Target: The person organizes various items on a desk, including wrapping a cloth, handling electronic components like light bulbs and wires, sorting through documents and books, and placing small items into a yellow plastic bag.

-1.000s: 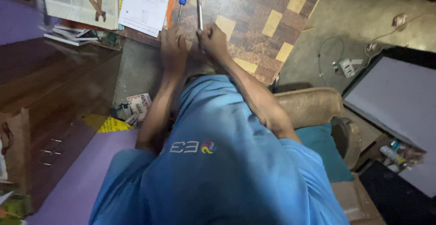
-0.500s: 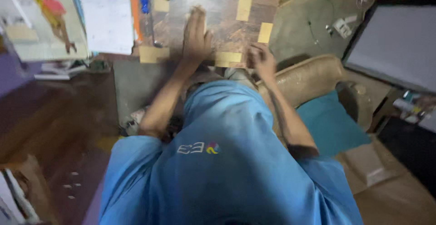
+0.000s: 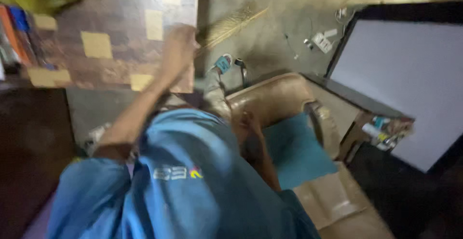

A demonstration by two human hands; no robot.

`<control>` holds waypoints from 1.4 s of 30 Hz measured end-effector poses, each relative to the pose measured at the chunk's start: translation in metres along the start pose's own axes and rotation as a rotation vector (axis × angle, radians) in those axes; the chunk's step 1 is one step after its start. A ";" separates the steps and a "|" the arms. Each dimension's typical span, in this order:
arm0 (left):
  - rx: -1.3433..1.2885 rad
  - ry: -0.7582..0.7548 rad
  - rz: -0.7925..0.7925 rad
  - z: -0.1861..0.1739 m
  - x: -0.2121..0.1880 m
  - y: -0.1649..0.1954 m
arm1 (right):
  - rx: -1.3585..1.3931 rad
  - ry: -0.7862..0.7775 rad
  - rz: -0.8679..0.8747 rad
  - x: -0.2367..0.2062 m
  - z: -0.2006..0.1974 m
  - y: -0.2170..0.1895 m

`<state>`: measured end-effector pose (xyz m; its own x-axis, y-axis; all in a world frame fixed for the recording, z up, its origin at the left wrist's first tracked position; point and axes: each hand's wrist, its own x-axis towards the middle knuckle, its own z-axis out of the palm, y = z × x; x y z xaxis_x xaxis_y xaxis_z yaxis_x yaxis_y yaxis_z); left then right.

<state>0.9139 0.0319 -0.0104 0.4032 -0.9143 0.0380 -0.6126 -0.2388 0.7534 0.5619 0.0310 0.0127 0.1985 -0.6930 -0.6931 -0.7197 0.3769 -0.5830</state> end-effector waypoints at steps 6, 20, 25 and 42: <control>0.197 0.664 -0.393 0.011 0.046 0.003 | 0.191 0.064 0.043 0.046 -0.103 0.014; 0.412 0.635 -0.453 -0.003 0.045 -0.022 | -0.215 -0.125 -0.133 0.139 -0.126 -0.054; 0.420 0.598 -0.476 0.008 0.035 -0.041 | -0.222 0.088 -0.292 0.245 -0.184 -0.116; 0.602 0.537 -1.059 -0.009 0.083 -0.016 | -0.473 -0.635 -0.480 0.439 -0.096 -0.415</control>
<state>0.9636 -0.0369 -0.0136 0.9996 0.0099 -0.0250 0.0142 -0.9837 0.1793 0.8840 -0.4888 -0.0084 0.7723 -0.1908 -0.6059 -0.6351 -0.2504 -0.7307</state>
